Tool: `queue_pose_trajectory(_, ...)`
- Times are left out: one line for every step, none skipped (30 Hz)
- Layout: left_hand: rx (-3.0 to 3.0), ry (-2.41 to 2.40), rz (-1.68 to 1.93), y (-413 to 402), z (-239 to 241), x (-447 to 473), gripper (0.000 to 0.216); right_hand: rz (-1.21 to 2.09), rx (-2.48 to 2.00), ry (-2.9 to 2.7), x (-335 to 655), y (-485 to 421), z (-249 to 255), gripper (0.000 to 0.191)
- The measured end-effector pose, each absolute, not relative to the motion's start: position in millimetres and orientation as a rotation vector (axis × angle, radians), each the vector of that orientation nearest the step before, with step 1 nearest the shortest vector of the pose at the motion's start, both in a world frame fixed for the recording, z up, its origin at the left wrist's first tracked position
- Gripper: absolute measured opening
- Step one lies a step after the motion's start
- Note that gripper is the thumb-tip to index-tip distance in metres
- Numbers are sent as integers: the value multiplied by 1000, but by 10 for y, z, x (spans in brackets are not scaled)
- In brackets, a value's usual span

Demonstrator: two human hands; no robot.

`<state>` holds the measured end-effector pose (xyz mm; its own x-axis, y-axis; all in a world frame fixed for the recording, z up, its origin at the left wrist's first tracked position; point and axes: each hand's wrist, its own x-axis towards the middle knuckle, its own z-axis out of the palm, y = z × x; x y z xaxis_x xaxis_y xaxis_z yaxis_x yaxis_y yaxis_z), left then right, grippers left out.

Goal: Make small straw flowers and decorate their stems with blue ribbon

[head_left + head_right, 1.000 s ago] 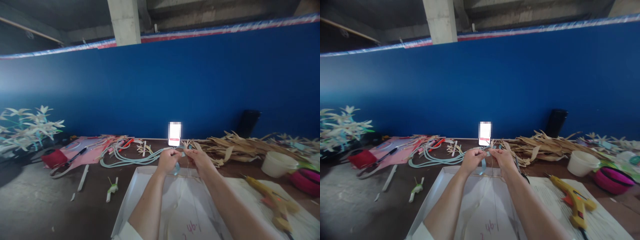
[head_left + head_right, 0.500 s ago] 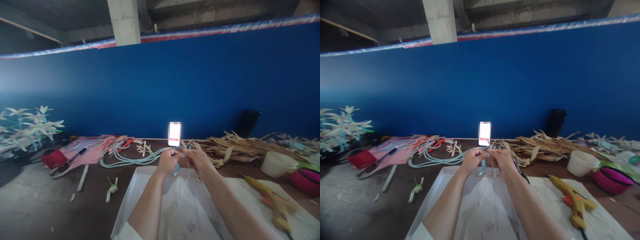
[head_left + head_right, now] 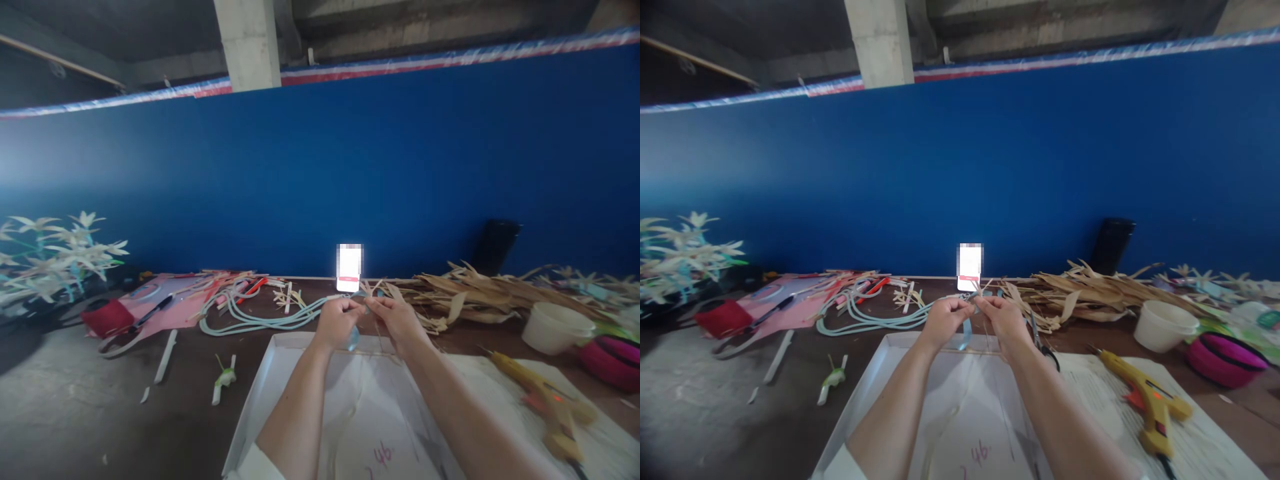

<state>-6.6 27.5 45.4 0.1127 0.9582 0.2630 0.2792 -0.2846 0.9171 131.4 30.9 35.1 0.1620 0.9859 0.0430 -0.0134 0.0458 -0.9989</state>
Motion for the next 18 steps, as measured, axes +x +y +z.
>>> queue_pose_trajectory(1681, 1221, 1203, 279, 448, -66, 24, 1065, -1254, -1097, 1317, 305, 361, 25)
queue_pose_trajectory(1685, 1220, 1203, 283, 442, -66, 24, 1064, -1269, -1101, 1321, 301, 369, 25)
queue_pose_trajectory(1686, 1221, 1202, 287, 437, -66, 23, 1050, -1285, -1104, 1326, 299, 373, 24)
queue_pose_trajectory(1688, 1225, 1201, 290, 433, -67, 23, 1035, -1298, -1109, 1331, 299, 373, 25)
queue_pose_trajectory(1692, 1230, 1200, 292, 430, -67, 23, 1022, -1307, -1113, 1335, 301, 368, 25)
queue_pose_trajectory(1697, 1235, 1199, 293, 429, -68, 23, 1011, -1314, -1115, 1338, 304, 360, 26)
queue_pose_trajectory(1702, 1240, 1197, 294, 429, -68, 23, 1002, -1320, -1115, 1340, 309, 349, 28)
queue_pose_trajectory(1707, 1242, 1192, 293, 431, -68, 23, 995, -1325, -1111, 1341, 314, 337, 29)
queue_pose_trajectory(1711, 1243, 1186, 293, 433, -68, 23, 990, -1329, -1106, 1340, 320, 326, 30)
queue_pose_trajectory(1714, 1245, 1180, 292, 435, -68, 23, 988, -1330, -1100, 1337, 325, 316, 30)
queue_pose_trajectory(1716, 1246, 1174, 291, 436, -67, 24, 986, -1332, -1092, 1334, 330, 308, 31)
queue_pose_trajectory(1718, 1246, 1171, 291, 437, -66, 24, 988, -1332, -1084, 1329, 333, 304, 31)
queue_pose_trajectory(1720, 1243, 1171, 291, 437, -64, 24, 996, -1330, -1076, 1324, 334, 303, 31)
queue_pose_trajectory(1720, 1239, 1172, 291, 437, -62, 24, 1006, -1325, -1069, 1319, 335, 305, 31)
queue_pose_trajectory(1718, 1237, 1174, 292, 436, -59, 24, 1022, -1316, -1063, 1314, 334, 311, 30)
queue_pose_trajectory(1715, 1236, 1175, 292, 436, -56, 24, 1040, -1304, -1055, 1310, 332, 319, 30)
queue_pose_trajectory(1714, 1235, 1177, 292, 437, -52, 24, 1060, -1290, -1047, 1306, 330, 327, 30)
queue_pose_trajectory(1714, 1233, 1178, 292, 438, -48, 23, 1083, -1273, -1038, 1303, 328, 336, 31)
